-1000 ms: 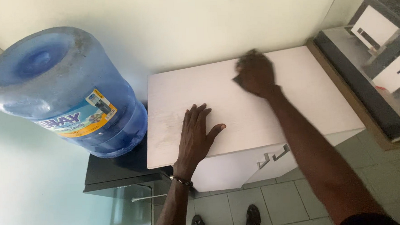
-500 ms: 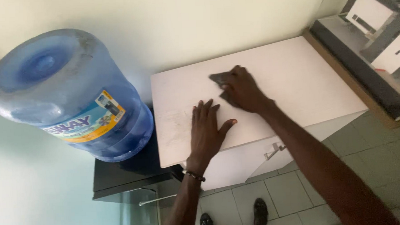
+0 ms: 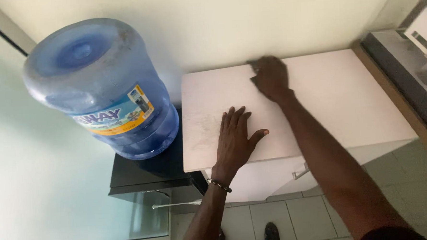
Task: Cleaning the top surface of a white cabinet after moving a display model.
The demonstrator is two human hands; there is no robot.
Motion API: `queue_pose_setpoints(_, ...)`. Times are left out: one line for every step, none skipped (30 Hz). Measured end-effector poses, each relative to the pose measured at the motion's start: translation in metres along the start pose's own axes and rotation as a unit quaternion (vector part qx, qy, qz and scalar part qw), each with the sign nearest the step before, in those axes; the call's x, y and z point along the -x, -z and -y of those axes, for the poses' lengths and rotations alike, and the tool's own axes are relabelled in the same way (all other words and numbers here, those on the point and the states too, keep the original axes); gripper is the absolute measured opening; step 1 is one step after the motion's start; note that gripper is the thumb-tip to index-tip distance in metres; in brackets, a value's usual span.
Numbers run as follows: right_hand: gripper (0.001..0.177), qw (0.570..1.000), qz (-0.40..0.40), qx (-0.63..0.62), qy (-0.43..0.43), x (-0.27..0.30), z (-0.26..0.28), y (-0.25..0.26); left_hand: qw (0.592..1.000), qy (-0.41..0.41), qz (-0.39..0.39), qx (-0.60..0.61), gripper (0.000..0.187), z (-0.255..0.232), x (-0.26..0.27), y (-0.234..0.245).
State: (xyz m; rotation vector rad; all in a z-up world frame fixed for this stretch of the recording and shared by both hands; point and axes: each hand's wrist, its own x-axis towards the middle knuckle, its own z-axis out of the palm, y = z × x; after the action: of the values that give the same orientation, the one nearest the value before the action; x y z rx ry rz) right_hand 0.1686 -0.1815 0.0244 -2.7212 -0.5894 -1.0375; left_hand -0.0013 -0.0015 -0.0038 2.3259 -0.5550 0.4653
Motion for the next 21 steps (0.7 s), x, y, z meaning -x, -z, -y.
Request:
queue_pose_setpoints(0.048,1.0,-0.001,-0.003,0.002,-0.003,0.008,-0.009,1.0,0.002,-0.002,-0.003,0.077,0.001,0.0,-0.003)
queue_pose_setpoints(0.046,0.998,0.033,-0.056,-0.009,-0.006,0.016,-0.019,1.0,-0.008,-0.007,-0.014,0.078,0.003,0.0,-0.006)
queue_pose_setpoints(0.044,0.992,0.067,-0.108,-0.021,-0.008,0.023,-0.028,0.999,-0.019,-0.011,-0.023,0.078,0.003,0.0,-0.01)
queue_pose_setpoints(0.044,0.991,0.068,-0.11,-0.019,-0.015,0.045,-0.017,0.999,-0.017,-0.012,-0.025,0.078,0.002,-0.001,-0.006)
queue_pose_setpoints(0.049,0.978,0.113,-0.173,-0.029,-0.02,0.066,-0.006,0.999,-0.024,-0.014,-0.034,0.076,0.0,-0.002,-0.004)
queue_pose_setpoints(0.055,0.958,0.159,-0.235,-0.038,-0.024,0.086,0.005,0.998,-0.031,-0.015,-0.043,0.074,-0.003,-0.003,-0.002)
queue_pose_setpoints(0.055,0.958,0.159,-0.236,-0.036,-0.018,0.08,-0.014,0.998,-0.029,-0.017,-0.044,0.074,-0.009,-0.003,0.005)
queue_pose_setpoints(0.039,0.958,0.161,-0.235,0.017,-0.012,0.074,-0.033,1.0,-0.01,0.001,-0.016,0.068,-0.016,-0.004,0.012)
queue_pose_setpoints(0.025,0.957,0.16,-0.232,0.07,-0.008,0.068,-0.051,1.0,0.006,0.018,0.011,0.061,-0.022,-0.006,0.02)
queue_pose_setpoints(0.025,0.957,0.16,-0.233,0.073,-0.002,0.058,-0.054,1.0,0.007,0.016,0.01,0.061,-0.024,-0.007,0.019)
queue_pose_setpoints(0.029,0.956,0.095,-0.233,0.152,0.002,0.05,-0.058,1.0,0.0,0.008,0.024,0.057,-0.025,-0.007,0.02)
queue_pose_setpoints(0.036,0.945,0.029,-0.231,0.229,0.006,0.042,-0.062,0.999,-0.007,0.0,0.038,0.053,-0.026,-0.006,0.021)
queue_pose_setpoints(0.036,0.943,0.029,-0.234,0.234,0.008,0.043,-0.038,0.999,-0.003,-0.004,0.035,0.053,-0.024,-0.005,0.018)
queue_pose_setpoints(0.038,0.943,0.027,-0.244,0.226,0.01,0.044,-0.015,1.0,0.011,0.009,0.023,0.053,-0.021,-0.004,0.016)
queue_pose_setpoints(0.039,0.943,0.026,-0.253,0.216,0.013,0.044,0.009,0.999,0.024,0.024,0.011,0.052,-0.019,-0.003,0.013)
queue_pose_setpoints(0.039,0.941,0.026,-0.255,0.219,0.012,0.046,0.03,0.999,0.027,0.022,0.009,0.052,-0.019,-0.001,0.012)
queue_pose_setpoints(0.037,0.947,0.098,-0.269,0.147,0.012,0.049,0.051,0.999,0.023,-0.008,0.022,0.051,-0.018,0.0,0.012)
queue_pose_setpoints(0.041,0.942,0.172,-0.28,0.076,0.011,0.051,0.072,0.999,0.018,-0.037,0.035,0.05,-0.018,0.001,0.012)
queue_pose_setpoints(0.041,0.941,0.171,-0.282,0.077,0.014,0.042,0.069,0.999,0.02,-0.038,0.032,0.05,-0.021,0.0,0.015)
queue_pose_setpoints(0.034,0.958,0.146,-0.234,0.075,0.017,0.034,0.066,0.997,0.052,-0.032,0.046,0.047,-0.023,0.0,0.018)
queue_pose_setpoints(0.028,0.973,0.12,-0.184,0.074,0.018,0.025,0.064,0.994,0.084,-0.027,0.06,0.044,-0.026,-0.001,0.021)
